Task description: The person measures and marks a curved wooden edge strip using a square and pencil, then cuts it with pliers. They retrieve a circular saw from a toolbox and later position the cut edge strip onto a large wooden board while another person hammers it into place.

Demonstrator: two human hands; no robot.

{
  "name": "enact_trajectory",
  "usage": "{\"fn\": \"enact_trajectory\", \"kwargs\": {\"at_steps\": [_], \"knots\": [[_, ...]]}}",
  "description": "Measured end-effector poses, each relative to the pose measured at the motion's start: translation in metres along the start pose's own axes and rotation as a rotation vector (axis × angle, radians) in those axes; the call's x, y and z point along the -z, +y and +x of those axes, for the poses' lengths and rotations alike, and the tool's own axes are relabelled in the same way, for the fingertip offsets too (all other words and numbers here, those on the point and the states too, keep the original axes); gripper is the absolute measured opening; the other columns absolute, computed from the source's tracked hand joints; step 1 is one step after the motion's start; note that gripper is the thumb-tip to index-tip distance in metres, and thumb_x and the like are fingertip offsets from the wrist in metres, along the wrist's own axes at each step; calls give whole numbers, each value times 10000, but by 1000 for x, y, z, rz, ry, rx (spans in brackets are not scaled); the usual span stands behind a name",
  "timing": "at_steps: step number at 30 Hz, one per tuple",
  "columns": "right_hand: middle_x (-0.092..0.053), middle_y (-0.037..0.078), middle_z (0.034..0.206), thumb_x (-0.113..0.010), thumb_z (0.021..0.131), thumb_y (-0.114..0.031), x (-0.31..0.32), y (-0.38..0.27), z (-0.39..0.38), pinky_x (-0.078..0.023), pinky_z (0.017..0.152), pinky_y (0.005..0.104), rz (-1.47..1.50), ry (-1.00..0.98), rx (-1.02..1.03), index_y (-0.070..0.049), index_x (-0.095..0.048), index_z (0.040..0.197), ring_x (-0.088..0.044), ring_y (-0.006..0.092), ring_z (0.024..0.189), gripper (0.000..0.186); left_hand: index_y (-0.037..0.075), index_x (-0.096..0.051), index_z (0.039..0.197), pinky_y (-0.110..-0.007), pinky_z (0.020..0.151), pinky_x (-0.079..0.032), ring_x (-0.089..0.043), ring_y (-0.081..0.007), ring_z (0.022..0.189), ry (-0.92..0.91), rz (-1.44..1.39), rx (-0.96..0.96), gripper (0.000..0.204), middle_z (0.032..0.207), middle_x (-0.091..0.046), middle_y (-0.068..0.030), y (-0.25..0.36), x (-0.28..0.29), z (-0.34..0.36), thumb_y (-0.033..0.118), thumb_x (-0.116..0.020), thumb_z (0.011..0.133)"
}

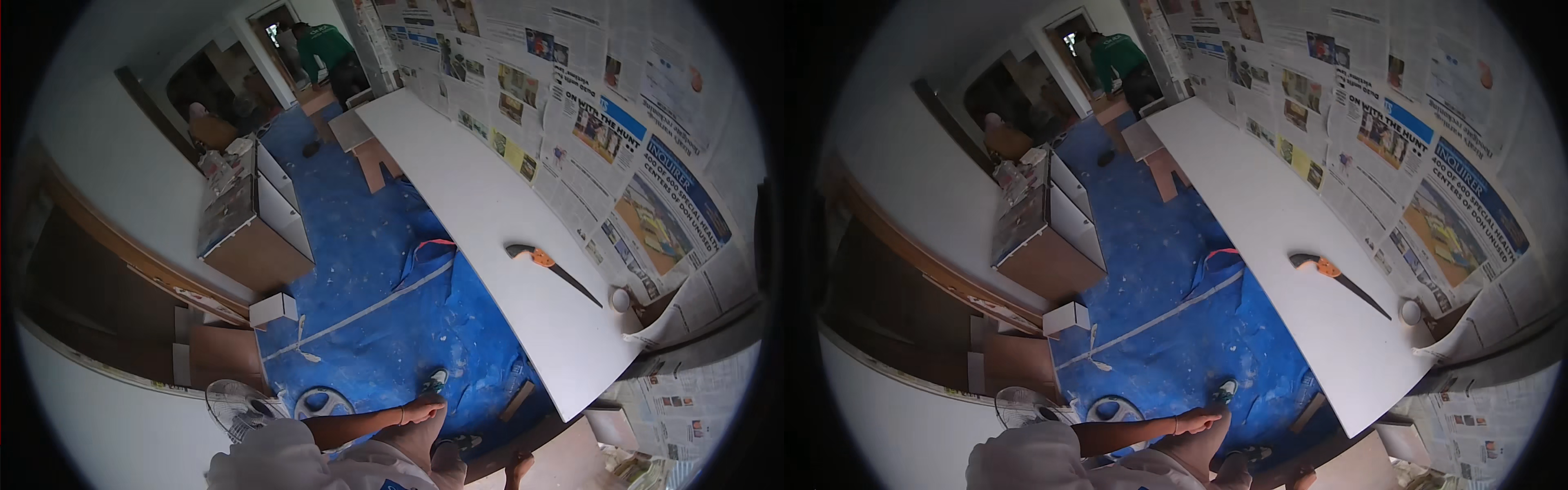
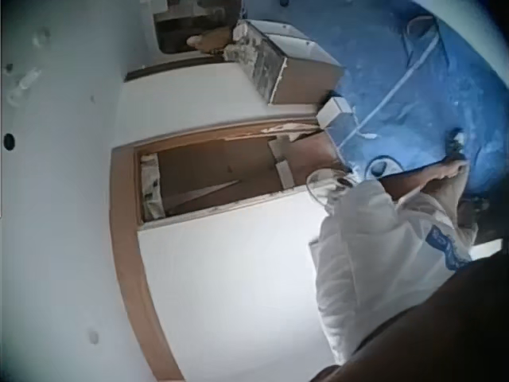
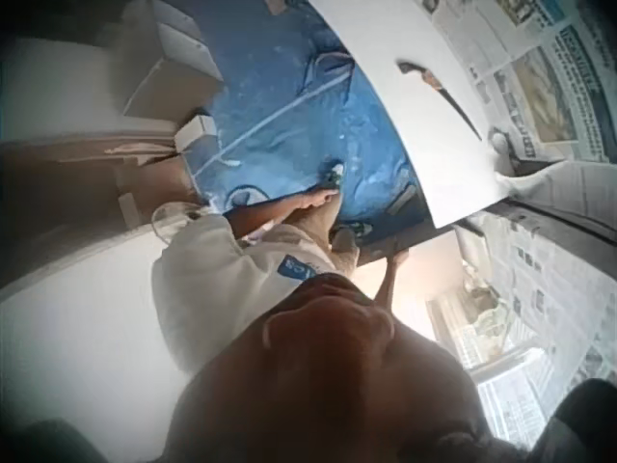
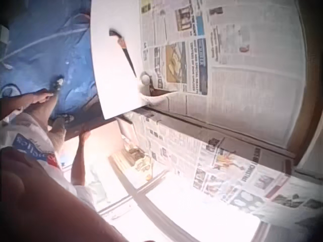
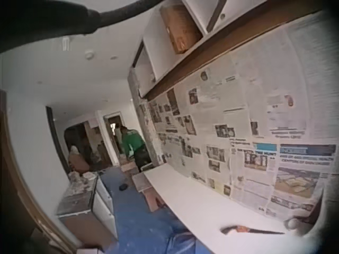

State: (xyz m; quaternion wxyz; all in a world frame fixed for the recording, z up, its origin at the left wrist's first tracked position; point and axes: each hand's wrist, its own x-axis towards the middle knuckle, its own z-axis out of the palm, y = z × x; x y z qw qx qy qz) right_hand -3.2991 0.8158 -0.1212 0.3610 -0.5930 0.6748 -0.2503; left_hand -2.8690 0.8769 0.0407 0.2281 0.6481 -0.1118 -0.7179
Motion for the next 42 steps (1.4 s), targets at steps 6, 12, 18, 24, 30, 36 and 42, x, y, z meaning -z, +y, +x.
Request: {"fn": "enact_trajectory", "kwargs": {"at_steps": [6, 12, 18, 24, 30, 36, 42], "knots": [[-681, 195, 861, -589, 908, -360, -65, -49, 39, -516, 620, 499, -368, -373, 467, -211, -629, 1179, -640, 374, 713, 312, 134, -515, 668, -280, 367, -186, -243, -99, 331, 92, -313, 32, 501, 452, -300, 43, -43, 134, -55, 514, -533, 993], [-699, 173, 817, -585, 881, -220, -205, -218, 72, -526, 577, 452, -460, -249, 775, -118, -686, 1002, -666, 331, 672, 188, 107, -587, 720, -331, 457, -324, -401, -141, 413, 265, -282, -413, 401, 491, -415, -20, -23, 317, -86, 408, -600, 985], [-715, 153, 765, -585, 881, -166, -328, -454, 85, -560, 631, 372, -236, -326, 931, -4, -722, 818, -697, 253, 685, 221, 43, -719, 786, -346, 609, -485, -622, -158, 648, 455, 135, -610, 386, 692, -665, -69, 50, 499, -174, 387, -654, 949], [-726, 109, 891, -628, 923, -178, -449, -770, 31, -566, 741, 335, 266, -529, 261, 37, -734, 953, -688, 185, 851, 242, 52, -771, 939, -305, 584, -429, -523, -92, 622, 428, -128, -916, 304, 686, -651, -25, 137, 609, -150, 350, -711, 923], [-670, 103, 1190, -576, 1018, -228, -675, -961, 12, -523, 880, 319, 408, -1079, 512, 9, -692, 1139, -626, 178, 1061, 290, 37, -762, 1060, -289, 701, -484, -595, -91, 784, 686, -285, -785, 235, 847, -705, -54, 217, 773, -133, 221, -701, 928], [-590, 115, 1321, -584, 1015, -191, -868, -1179, -11, -403, 1056, 348, 392, -1535, 522, -43, -603, 1326, -530, 214, 1243, 345, -29, -747, 1015, -241, 592, -445, -551, -54, 684, 1009, -744, -788, 231, 757, -671, -7, 300, 982, -223, 181, -690, 936], [-477, 184, 1440, -615, 982, -375, -1018, -1344, -18, -334, 1134, 419, 103, -1685, 1065, -41, -479, 1448, -423, 333, 1352, 589, -43, -700, 1078, -219, 567, -422, -525, -37, 674, 1042, -1127, -766, 300, 772, -617, 18, 340, 1153, -241, 239, -662, 979]]}}
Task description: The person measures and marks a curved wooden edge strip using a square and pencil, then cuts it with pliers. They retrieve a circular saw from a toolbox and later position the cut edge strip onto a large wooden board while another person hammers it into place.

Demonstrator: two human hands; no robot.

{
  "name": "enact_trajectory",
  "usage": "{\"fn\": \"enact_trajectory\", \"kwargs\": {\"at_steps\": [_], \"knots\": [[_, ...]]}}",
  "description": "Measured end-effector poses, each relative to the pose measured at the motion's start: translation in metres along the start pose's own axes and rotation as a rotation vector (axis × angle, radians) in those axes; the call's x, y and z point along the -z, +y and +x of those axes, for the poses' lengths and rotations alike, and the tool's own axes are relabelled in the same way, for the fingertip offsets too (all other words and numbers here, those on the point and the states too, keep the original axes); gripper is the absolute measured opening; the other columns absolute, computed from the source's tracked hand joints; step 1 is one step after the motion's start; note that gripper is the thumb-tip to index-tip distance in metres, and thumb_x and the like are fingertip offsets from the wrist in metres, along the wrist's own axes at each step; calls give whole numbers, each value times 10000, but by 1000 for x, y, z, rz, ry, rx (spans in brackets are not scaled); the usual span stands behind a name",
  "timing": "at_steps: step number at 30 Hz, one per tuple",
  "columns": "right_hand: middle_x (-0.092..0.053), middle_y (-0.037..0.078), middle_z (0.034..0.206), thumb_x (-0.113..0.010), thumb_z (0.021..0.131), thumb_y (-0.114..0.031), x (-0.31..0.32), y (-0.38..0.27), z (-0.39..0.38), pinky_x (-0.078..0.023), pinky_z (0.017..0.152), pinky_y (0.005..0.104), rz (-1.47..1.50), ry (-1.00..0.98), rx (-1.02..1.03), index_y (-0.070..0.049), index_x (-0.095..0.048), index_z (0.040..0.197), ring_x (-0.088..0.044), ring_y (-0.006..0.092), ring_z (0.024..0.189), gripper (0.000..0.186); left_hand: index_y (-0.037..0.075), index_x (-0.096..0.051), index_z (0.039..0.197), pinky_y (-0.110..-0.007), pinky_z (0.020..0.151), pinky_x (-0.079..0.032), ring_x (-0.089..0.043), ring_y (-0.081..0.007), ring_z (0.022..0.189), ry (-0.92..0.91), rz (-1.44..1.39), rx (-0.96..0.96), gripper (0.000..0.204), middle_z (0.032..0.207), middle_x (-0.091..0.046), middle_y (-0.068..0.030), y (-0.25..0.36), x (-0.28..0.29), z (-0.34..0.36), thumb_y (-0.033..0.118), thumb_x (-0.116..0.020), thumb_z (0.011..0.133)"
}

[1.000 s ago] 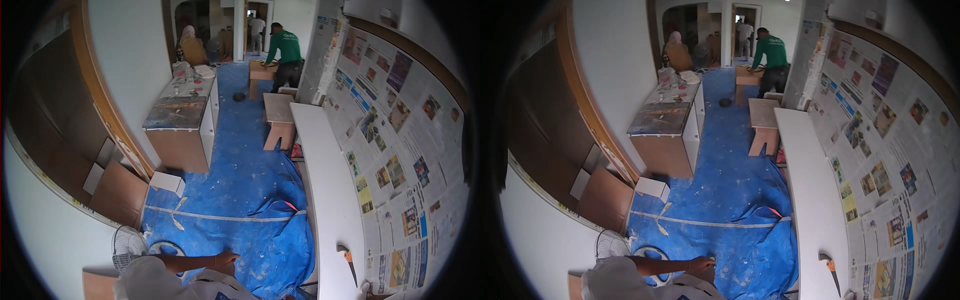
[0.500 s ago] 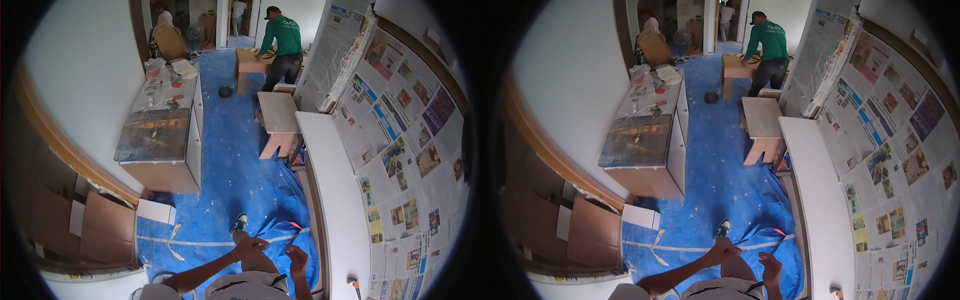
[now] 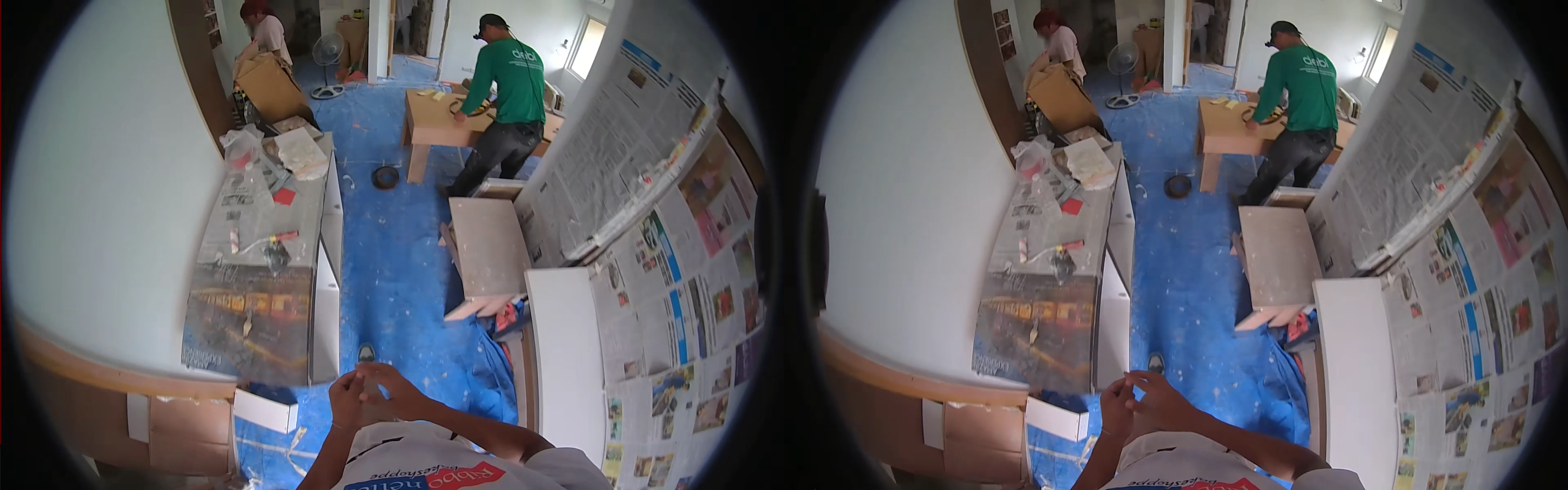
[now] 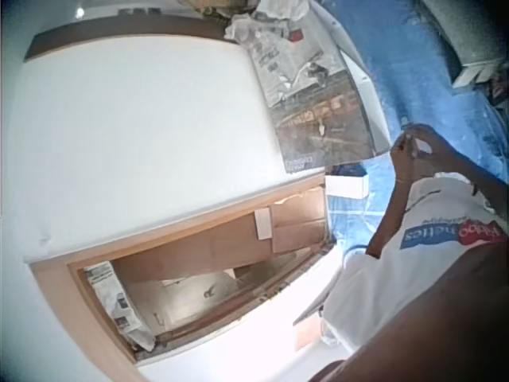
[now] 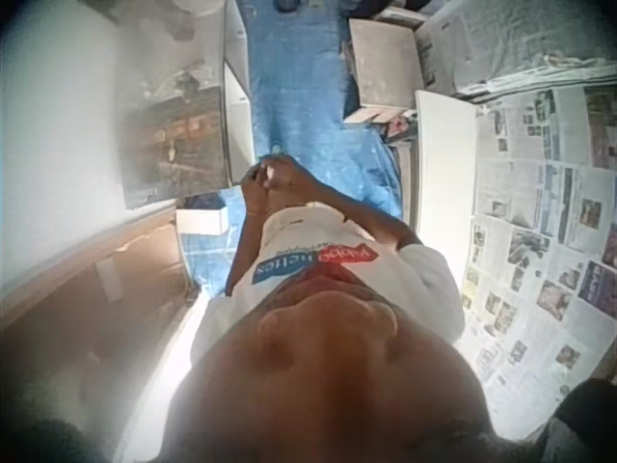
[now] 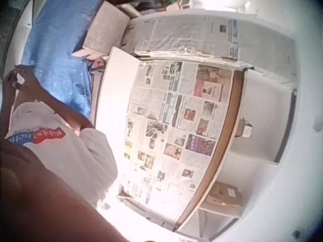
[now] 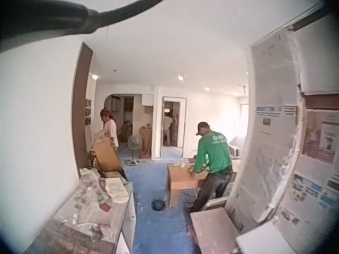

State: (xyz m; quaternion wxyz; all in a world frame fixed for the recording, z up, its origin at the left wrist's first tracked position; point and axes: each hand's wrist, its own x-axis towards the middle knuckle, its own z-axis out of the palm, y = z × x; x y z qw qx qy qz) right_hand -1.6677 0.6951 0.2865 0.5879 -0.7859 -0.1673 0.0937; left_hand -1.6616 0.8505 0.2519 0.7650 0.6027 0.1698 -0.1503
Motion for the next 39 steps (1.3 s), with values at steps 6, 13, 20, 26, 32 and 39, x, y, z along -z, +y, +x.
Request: {"fn": "enact_trajectory", "kwargs": {"at_steps": [6, 13, 20, 26, 32, 39], "knots": [[-418, 215, 1465, -668, 949, -376, 95, 76, 174, -322, 1152, 438, -174, -11, -38, -66, -372, 1521, -379, 364, 1379, 716, -8, -657, 1039, -230, 493, -349, -426, -40, 547, -91, -172, 120, 249, 650, -483, 50, 52, -45, 215, 226, -572, 1031], [-491, 178, 1418, -653, 932, -431, 246, 66, 325, -466, 1019, 454, -470, 320, -286, -46, -443, 1454, -534, 374, 1237, 682, 28, -658, 991, -238, 507, -328, -413, -46, 567, -573, 364, 82, 255, 666, -476, 47, 212, -176, 422, 243, -528, 1033], [-680, 156, 1118, -672, 907, -47, 394, 163, 466, -519, 877, 344, -46, 786, -193, -29, -630, 1253, -676, 276, 1018, 349, 80, -533, 809, -235, 490, -273, -334, -21, 549, -805, 292, -15, 296, 635, -400, 68, 235, -281, 633, 237, -476, 1053], [-678, 110, 842, -751, 838, -64, 533, 235, 622, -504, 696, 344, -104, 717, -214, -38, -712, 955, -666, 255, 794, 126, 31, -687, 891, -235, 469, -262, -348, -9, 537, -457, 261, 43, 221, 600, -415, 92, 272, -330, 801, 196, -593, 1003], [-643, 117, 922, -751, 836, -99, 633, 238, 786, -517, 725, 382, -186, 402, -105, -64, -707, 989, -640, 303, 840, 164, 33, -537, 1230, -266, 469, -398, -458, -98, 501, -426, -297, 254, 273, 680, -531, 11, 322, -370, 956, 109, -575, 971], [-619, 116, 965, -724, 842, -67, 761, 321, 907, -519, 746, 385, -332, 708, -75, -78, -699, 1001, -631, 307, 857, 162, 21, -576, 1267, -316, 746, -539, -647, -193, 822, -629, -648, 606, 319, 882, -654, -77, 352, -524, 1168, 127, -447, 995]]}}
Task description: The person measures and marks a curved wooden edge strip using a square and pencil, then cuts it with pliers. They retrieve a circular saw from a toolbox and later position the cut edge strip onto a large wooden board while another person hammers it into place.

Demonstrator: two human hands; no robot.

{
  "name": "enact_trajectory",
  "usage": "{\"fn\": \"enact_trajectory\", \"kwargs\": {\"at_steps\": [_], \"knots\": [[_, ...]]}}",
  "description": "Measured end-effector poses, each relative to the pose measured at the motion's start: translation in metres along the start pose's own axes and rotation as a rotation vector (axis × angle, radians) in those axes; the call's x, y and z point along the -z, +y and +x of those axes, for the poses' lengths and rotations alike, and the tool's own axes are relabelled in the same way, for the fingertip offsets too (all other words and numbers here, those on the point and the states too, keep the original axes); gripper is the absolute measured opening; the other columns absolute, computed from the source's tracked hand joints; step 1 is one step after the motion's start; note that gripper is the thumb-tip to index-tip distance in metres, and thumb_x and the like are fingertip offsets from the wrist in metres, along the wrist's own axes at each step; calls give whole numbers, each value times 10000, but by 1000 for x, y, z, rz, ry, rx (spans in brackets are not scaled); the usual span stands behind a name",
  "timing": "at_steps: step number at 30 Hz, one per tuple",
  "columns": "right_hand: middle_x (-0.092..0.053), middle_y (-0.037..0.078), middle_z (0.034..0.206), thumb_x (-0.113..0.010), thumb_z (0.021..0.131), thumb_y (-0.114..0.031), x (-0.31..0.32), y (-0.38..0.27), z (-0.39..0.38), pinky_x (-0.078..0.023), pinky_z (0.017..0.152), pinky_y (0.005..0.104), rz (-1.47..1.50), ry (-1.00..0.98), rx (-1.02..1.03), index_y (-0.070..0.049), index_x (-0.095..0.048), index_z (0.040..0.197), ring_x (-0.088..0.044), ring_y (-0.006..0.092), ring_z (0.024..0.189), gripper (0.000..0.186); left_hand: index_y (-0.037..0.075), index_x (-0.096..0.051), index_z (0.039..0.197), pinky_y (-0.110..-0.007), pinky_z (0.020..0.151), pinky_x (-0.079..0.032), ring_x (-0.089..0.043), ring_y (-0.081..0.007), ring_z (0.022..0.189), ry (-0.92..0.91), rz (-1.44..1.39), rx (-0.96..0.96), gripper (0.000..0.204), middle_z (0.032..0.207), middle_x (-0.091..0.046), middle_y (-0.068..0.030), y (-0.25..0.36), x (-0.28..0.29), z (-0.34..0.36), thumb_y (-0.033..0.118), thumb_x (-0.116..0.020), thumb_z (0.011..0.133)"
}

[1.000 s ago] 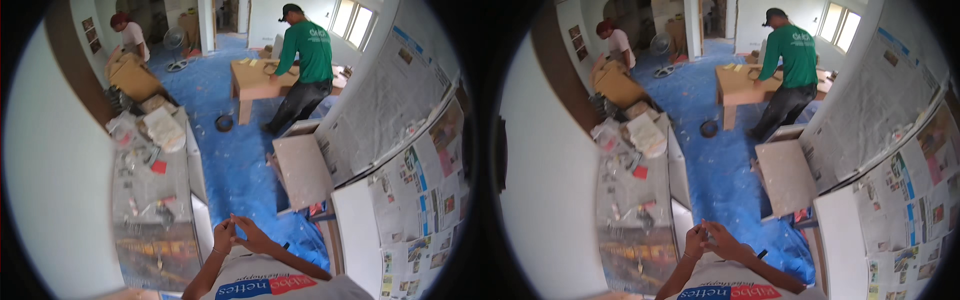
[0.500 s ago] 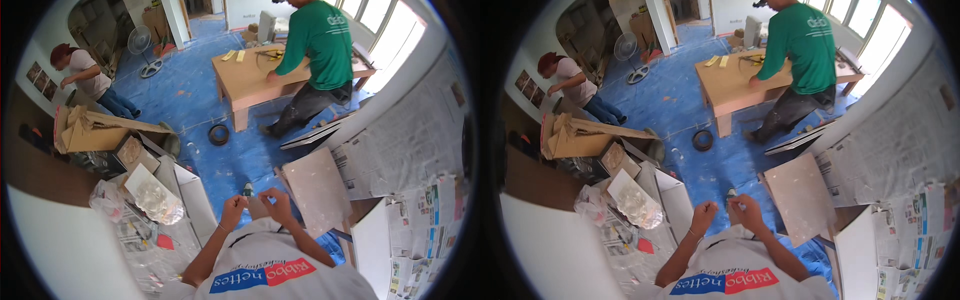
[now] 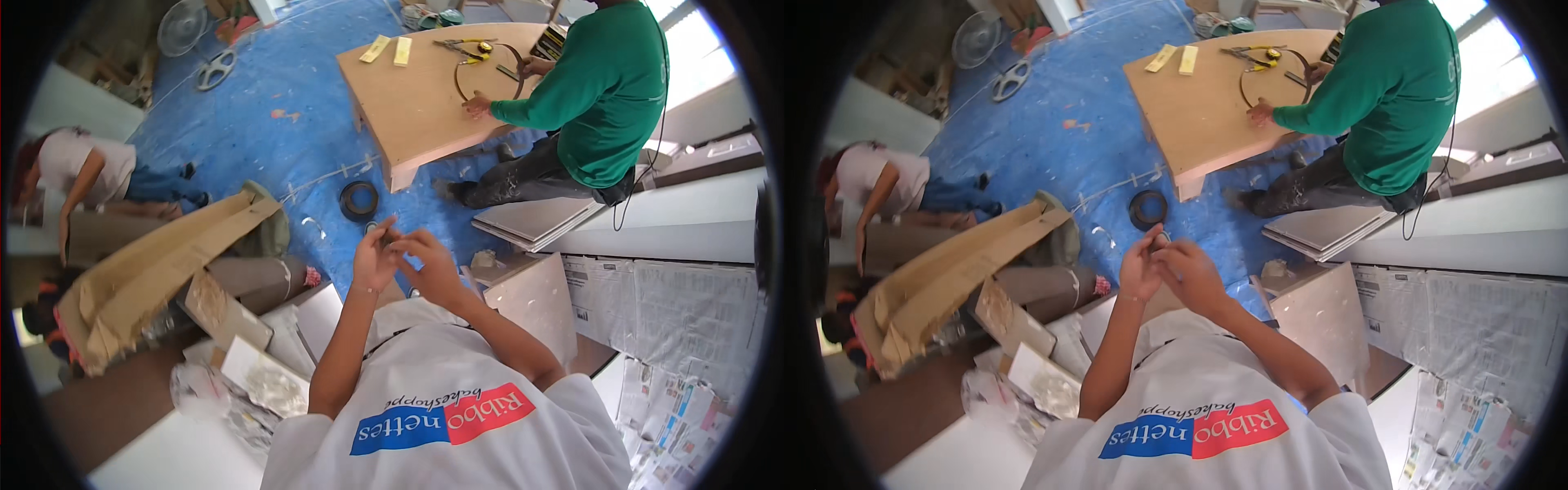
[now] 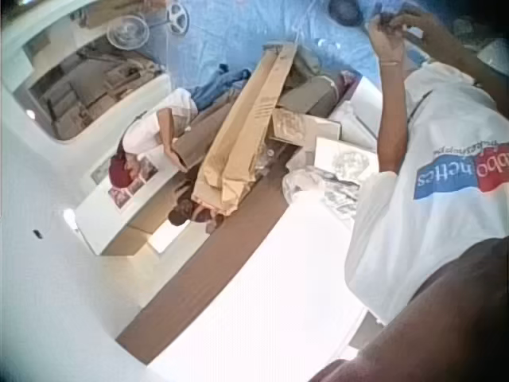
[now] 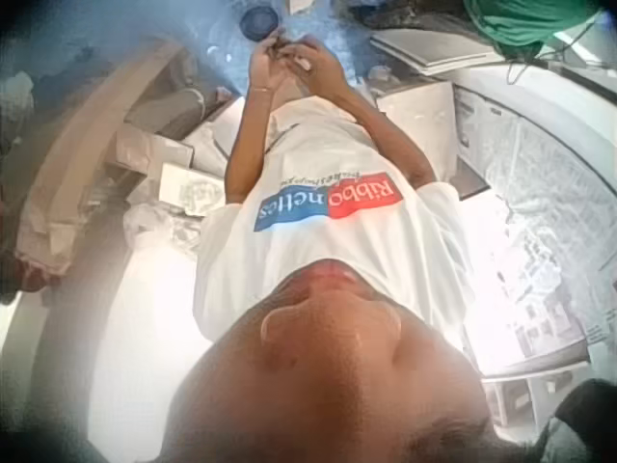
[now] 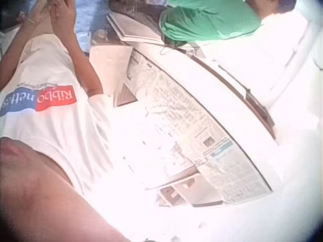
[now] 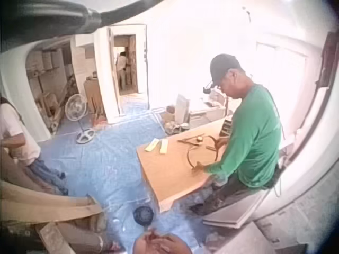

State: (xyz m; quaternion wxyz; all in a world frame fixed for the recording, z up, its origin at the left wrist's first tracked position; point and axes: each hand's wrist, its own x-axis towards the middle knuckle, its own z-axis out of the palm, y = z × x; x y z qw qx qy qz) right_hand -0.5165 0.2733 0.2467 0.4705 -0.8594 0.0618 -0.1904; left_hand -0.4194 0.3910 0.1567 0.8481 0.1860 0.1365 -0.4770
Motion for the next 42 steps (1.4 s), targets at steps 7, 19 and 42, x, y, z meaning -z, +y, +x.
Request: {"fn": "enact_trajectory", "kwargs": {"at_steps": [7, 19, 42], "knots": [[-682, 96, 937, -743, 861, -65, 17, 78, 94, -504, 706, 294, 81, 300, -487, -35, -692, 1089, -633, 170, 799, 236, -76, -431, 1421, -452, 1110, -437, -496, -370, 1333, -60, -22, 140, 492, 1416, -522, -244, 58, -62, 224, 220, -379, 1031], [-691, 70, 953, -713, 922, -167, -15, 309, 158, -504, 707, 268, 126, 197, -922, -41, -685, 1111, -635, 128, 830, 229, -94, -530, 1254, -408, 958, -535, -627, -343, 1096, 230, 49, 232, 521, 1162, -635, -225, 58, 18, 502, 368, -435, 1033], [-697, 67, 989, -684, 911, -139, -17, 450, 192, -534, 743, 282, 194, 2, -1061, -23, -660, 1137, -671, 136, 876, 255, 118, -666, 1235, -326, 850, -547, -684, -267, 930, -431, 1896, -611, 340, 1123, -699, -119, 66, 42, 716, 130, -629, 897]]}}
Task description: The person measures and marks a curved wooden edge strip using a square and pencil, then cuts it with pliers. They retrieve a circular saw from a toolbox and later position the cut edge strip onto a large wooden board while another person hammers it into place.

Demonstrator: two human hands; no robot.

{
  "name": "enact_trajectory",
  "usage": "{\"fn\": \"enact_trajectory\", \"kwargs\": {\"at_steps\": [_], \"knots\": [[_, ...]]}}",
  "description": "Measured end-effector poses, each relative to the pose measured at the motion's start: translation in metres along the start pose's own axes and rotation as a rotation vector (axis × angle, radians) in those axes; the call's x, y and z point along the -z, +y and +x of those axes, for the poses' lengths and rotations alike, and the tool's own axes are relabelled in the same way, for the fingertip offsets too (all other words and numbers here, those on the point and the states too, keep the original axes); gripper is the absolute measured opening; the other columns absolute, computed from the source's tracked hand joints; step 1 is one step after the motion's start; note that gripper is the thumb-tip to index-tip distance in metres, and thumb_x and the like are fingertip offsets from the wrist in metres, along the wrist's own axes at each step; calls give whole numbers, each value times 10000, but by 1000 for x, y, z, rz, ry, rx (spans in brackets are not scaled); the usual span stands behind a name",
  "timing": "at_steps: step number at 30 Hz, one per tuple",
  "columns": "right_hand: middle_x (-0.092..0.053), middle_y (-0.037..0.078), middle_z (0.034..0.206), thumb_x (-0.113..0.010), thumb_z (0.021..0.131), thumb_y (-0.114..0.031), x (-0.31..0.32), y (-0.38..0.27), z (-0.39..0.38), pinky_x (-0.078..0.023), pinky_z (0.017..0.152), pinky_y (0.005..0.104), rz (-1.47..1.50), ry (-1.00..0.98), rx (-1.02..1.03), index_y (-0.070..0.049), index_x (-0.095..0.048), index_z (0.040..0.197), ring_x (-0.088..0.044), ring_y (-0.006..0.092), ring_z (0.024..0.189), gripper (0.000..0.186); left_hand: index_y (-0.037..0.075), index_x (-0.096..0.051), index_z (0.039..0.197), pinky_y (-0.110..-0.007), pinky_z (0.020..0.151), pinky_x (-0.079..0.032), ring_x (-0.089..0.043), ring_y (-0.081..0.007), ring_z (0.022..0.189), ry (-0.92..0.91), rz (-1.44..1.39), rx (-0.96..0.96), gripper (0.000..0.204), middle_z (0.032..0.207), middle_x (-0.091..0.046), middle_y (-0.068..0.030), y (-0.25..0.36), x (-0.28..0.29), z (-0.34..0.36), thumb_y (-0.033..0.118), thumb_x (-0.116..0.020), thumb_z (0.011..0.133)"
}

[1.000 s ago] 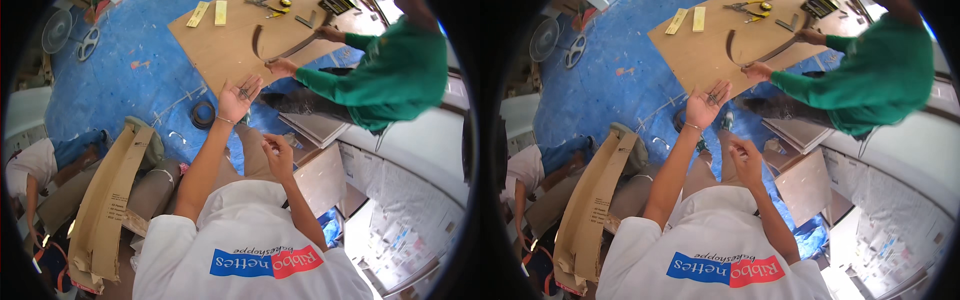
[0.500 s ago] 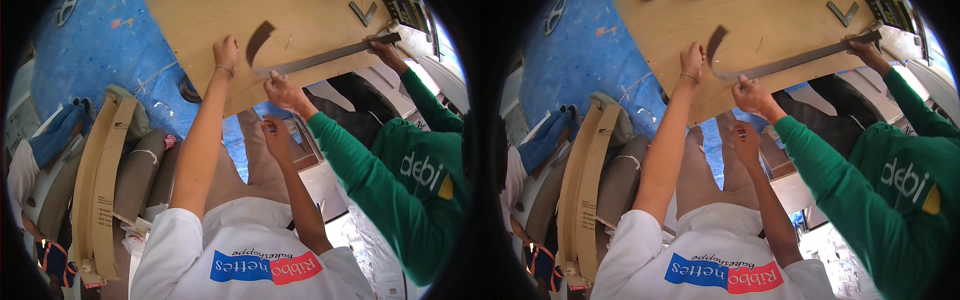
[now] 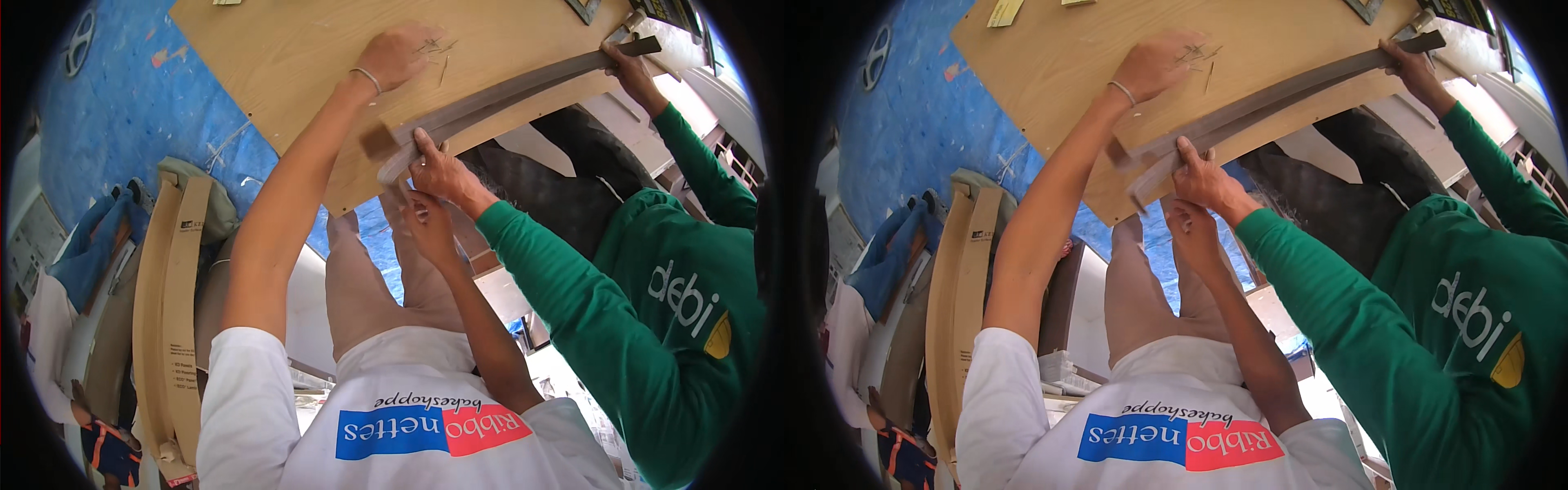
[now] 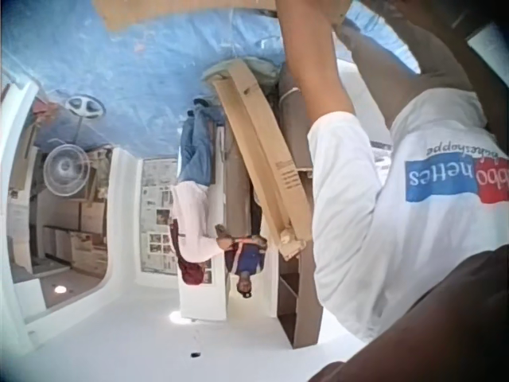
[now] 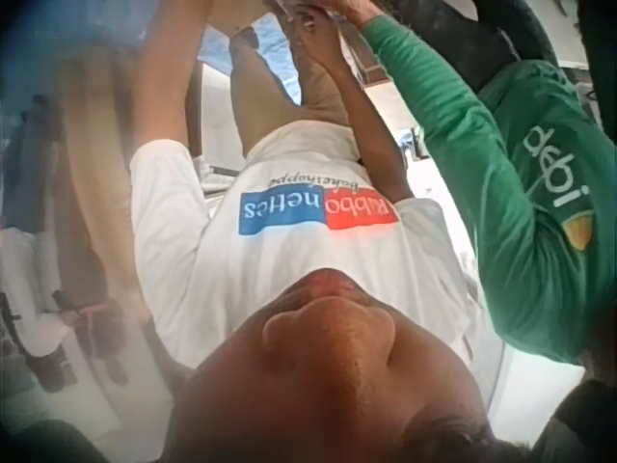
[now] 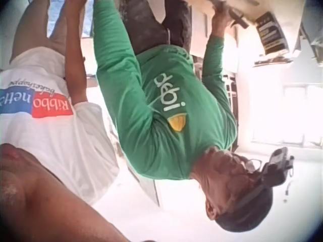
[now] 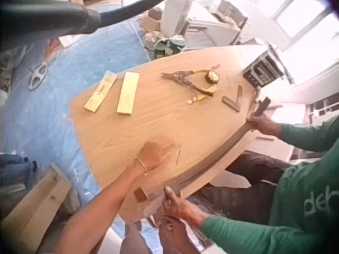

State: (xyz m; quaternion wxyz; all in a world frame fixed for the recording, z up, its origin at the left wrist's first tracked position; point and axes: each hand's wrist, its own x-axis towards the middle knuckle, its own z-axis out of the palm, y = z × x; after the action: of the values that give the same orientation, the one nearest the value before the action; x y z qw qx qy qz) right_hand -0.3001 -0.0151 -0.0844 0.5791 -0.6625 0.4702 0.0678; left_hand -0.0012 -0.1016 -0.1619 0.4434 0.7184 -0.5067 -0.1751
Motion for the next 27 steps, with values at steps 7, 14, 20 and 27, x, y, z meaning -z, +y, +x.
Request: {"fn": "enact_trajectory", "kwargs": {"at_steps": [7, 14, 20, 27], "knots": [[-655, 148, 969, -719, 867, -111, -17, -34, -19, -500, 757, 353, -49, 37, 115, -5, -659, 1103, -631, 249, 832, 266, 6, -593, 1315, -325, 917, -508, -625, -166, 1107, -3, -767, 776, 397, 1244, -652, -116, 34, 115, -73, 243, -583, 997], [-595, 126, 936, -730, 845, -84, -48, -41, -16, -471, 752, 385, -38, 380, 358, -14, -607, 972, -564, 263, 811, 190, 49, -687, 970, -367, 848, -513, -666, -266, 921, 143, -279, 315, 286, 1006, -701, -107, 212, 149, -145, 112, -846, 741], [-521, 172, 1152, -704, 867, -75, -32, -84, -6, -472, 857, 392, -176, 588, 881, -30, -560, 1084, -550, 307, 990, 264, 37, -679, 894, -367, 692, -502, -649, -307, 800, 163, -319, 404, 57, 868, -688, -111, 208, 121, -168, 50, -706, 845], [-419, 219, 1360, -650, 913, -91, 39, -184, 32, -375, 1028, 454, -157, 947, 739, 16, -486, 1200, -412, 338, 1258, 347, 63, -691, 1031, -444, 900, -463, -635, -315, 1067, 33, 163, 50, 267, 1140, -676, -145, 175, 105, -93, 301, -685, 912]]}}
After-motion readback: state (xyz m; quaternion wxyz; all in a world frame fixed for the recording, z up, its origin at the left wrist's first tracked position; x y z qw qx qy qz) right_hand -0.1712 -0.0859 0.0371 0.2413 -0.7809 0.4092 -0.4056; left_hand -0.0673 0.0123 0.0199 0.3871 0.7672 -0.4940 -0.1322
